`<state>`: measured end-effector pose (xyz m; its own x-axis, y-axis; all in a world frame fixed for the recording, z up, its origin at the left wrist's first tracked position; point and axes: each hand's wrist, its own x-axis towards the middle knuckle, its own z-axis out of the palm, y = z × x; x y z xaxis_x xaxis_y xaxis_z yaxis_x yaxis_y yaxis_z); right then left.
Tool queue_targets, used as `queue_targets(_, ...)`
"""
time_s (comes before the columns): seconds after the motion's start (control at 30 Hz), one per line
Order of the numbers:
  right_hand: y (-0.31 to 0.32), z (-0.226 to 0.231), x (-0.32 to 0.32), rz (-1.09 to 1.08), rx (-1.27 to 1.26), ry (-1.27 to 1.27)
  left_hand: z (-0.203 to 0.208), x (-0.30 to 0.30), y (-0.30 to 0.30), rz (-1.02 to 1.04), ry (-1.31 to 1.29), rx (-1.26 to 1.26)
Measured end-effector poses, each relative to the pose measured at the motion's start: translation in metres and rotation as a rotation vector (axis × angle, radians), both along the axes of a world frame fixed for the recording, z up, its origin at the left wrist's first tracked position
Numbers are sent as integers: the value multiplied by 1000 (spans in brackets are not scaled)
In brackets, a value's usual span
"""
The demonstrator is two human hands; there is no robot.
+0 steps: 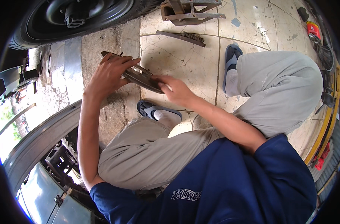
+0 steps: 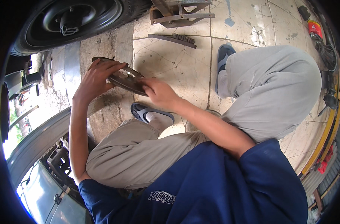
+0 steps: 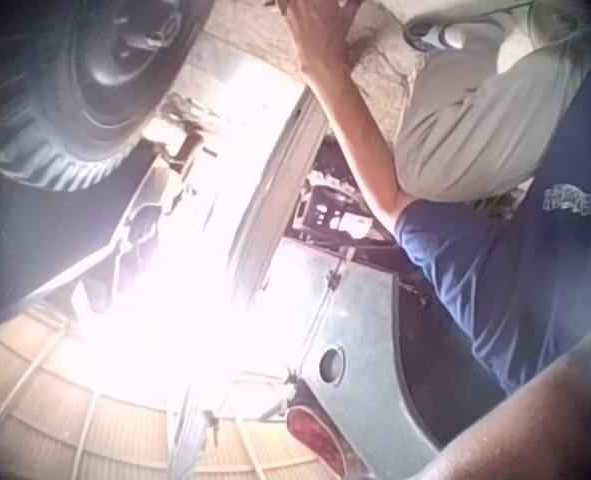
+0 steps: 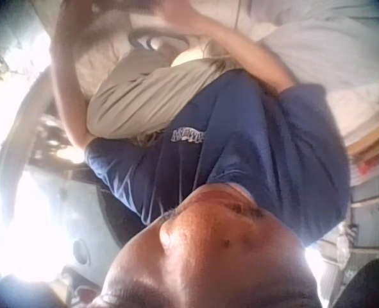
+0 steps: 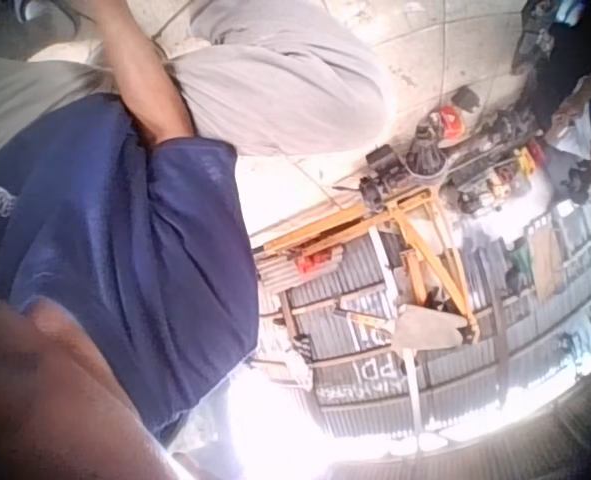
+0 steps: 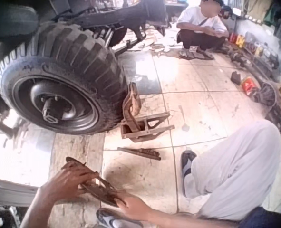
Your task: The person sits on the floor and uses a wire brush to clean a brake drum and brake shoes. They scrub the inner and outer surfaces of the drum and the friction material of the shoes, then place the cleaned shoes into the brake backing plate assembly.
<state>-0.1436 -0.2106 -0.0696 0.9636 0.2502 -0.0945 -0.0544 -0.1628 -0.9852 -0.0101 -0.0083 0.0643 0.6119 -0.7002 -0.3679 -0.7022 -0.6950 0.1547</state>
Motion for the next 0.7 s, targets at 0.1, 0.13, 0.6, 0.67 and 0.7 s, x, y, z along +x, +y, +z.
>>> queue_targets(0.1, 9, 5, -7, -9, 39, -57, -2, -1, 1, -15, -18, 51)
queue_targets(0.13, 9, 3, -6, -3, 6, -69, -1, -3, -1, -28, -21, 59)
queue_targets(0.6, 34, 12, -24, 32, -53, -311, 0, -18, 21, 57, 27, 215)
queue_targets(0.67, 30, 5, -28, 81, -125, -306, -1, -19, 28, 75, 35, 210)
queue_targets(0.7, 27, 3, -29, 107, -159, -304, 1, -20, 31, 76, 42, 230)
